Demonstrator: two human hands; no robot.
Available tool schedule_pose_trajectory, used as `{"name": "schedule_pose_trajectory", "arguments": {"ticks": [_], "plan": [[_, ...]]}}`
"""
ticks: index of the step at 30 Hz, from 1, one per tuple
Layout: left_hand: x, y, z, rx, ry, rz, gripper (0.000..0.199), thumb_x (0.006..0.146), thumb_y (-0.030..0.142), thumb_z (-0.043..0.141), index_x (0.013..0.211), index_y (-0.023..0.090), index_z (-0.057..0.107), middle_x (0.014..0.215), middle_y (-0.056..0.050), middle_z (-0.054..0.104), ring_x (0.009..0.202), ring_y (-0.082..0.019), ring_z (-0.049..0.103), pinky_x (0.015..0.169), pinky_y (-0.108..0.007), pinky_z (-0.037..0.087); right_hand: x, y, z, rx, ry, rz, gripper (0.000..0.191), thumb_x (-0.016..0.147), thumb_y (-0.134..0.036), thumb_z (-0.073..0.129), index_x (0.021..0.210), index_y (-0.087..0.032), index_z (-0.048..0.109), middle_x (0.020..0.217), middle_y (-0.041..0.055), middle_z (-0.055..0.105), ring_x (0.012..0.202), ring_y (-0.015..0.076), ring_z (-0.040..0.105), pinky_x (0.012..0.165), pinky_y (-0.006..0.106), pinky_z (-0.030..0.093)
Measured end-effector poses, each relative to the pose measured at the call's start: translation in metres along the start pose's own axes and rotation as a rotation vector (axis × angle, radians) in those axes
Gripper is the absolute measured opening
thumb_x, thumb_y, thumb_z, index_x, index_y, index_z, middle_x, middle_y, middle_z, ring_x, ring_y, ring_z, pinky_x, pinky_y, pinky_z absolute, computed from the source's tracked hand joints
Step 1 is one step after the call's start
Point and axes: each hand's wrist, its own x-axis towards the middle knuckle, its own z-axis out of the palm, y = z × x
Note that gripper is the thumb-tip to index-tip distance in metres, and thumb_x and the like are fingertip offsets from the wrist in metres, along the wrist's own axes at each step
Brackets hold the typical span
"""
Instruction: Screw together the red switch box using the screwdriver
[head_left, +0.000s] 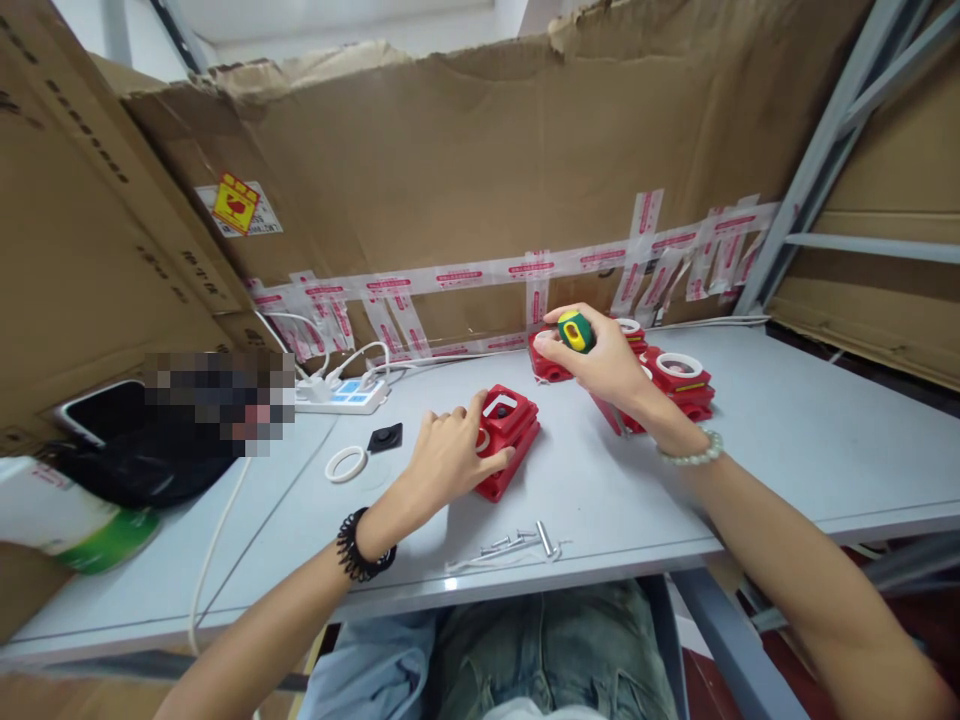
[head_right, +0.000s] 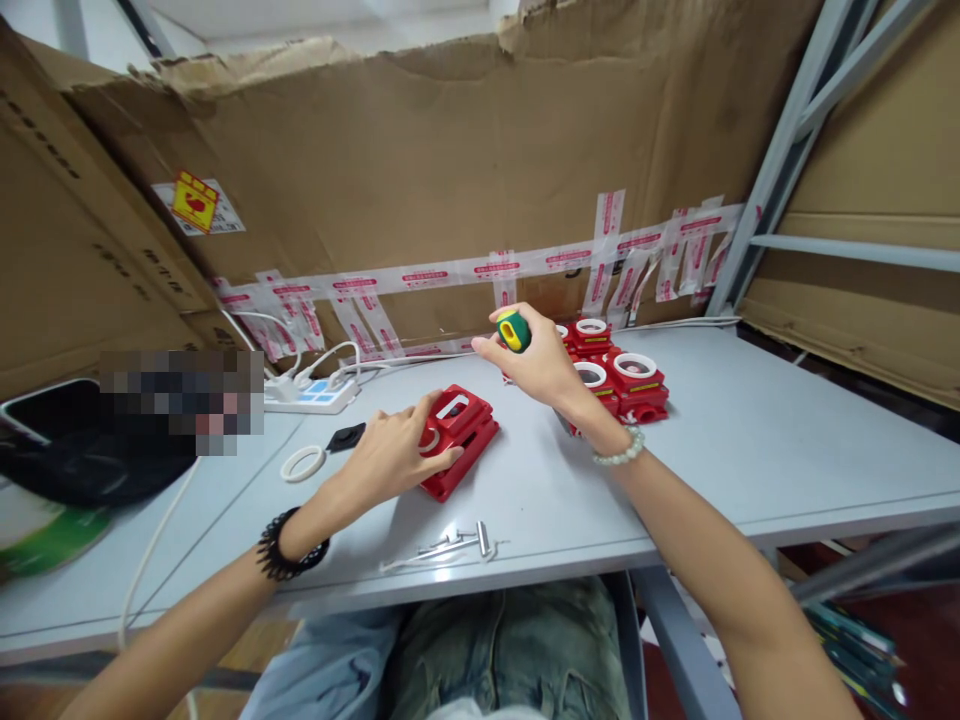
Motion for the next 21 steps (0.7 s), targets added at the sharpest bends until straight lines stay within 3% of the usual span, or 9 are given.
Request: {"name": "schedule_pose_trajectory", "arguments": {"ticks": [8, 14, 17, 21], "plan": [[-0.005, 0.011, -0.009, 0.114, -0.090, -0.011, 0.063, 0.093, 0.053, 0.042, 0.137, 0.008, 0.038, 0.093, -0.019, 0.075, 0.088, -0.037, 0.070, 0.085, -0.048, 0.039, 0.001, 0.001, -0.002, -0.135, 0.046, -0.114, 0.031, 0.071, -0.035, 0.071, 0.095, -0.018, 0.062, 0.073, -0.0006, 0.062, 0.063, 0.0127, 0.055, 0.060, 0.027, 0.046], [-0.012, 0.021, -0.004, 0.149, -0.146, 0.012, 0.084, 0.086, 0.061, 0.052, 0.146, 0.007, 0.029, 0.111, -0.026, 0.068, 0.096, -0.043, 0.067, 0.086, -0.052, 0.039, 0.000, 0.004, -0.002, -0.185, 0.043, -0.153, 0.029, 0.072, -0.034, 0.069, 0.095, -0.017, 0.063, 0.075, 0.0002, 0.063, 0.066, 0.0142, 0.056, 0.064, 0.029, 0.046], [-0.006, 0.005, 0.000, 0.158, -0.143, -0.017, 0.076, 0.088, 0.052, 0.052, 0.148, 0.010, 0.028, 0.115, -0.026, 0.066, 0.100, -0.042, 0.066, 0.089, -0.053, 0.039, 0.000, 0.006, -0.002, -0.197, 0.030, -0.161, 0.029, 0.074, -0.034, 0.067, 0.096, -0.017, 0.062, 0.077, 0.0010, 0.064, 0.068, 0.0151, 0.057, 0.066, 0.030, 0.047], [0.022, -0.039, -0.001, 0.139, -0.042, -0.170, 0.068, 0.090, 0.052, 0.045, 0.144, 0.012, 0.032, 0.114, -0.024, 0.067, 0.105, -0.041, 0.064, 0.093, -0.056, 0.037, 0.000, 0.006, -0.001, -0.241, 0.024, -0.176, 0.027, 0.073, -0.032, 0.067, 0.095, -0.017, 0.062, 0.078, 0.0015, 0.065, 0.071, 0.0160, 0.057, 0.069, 0.031, 0.046]]}}
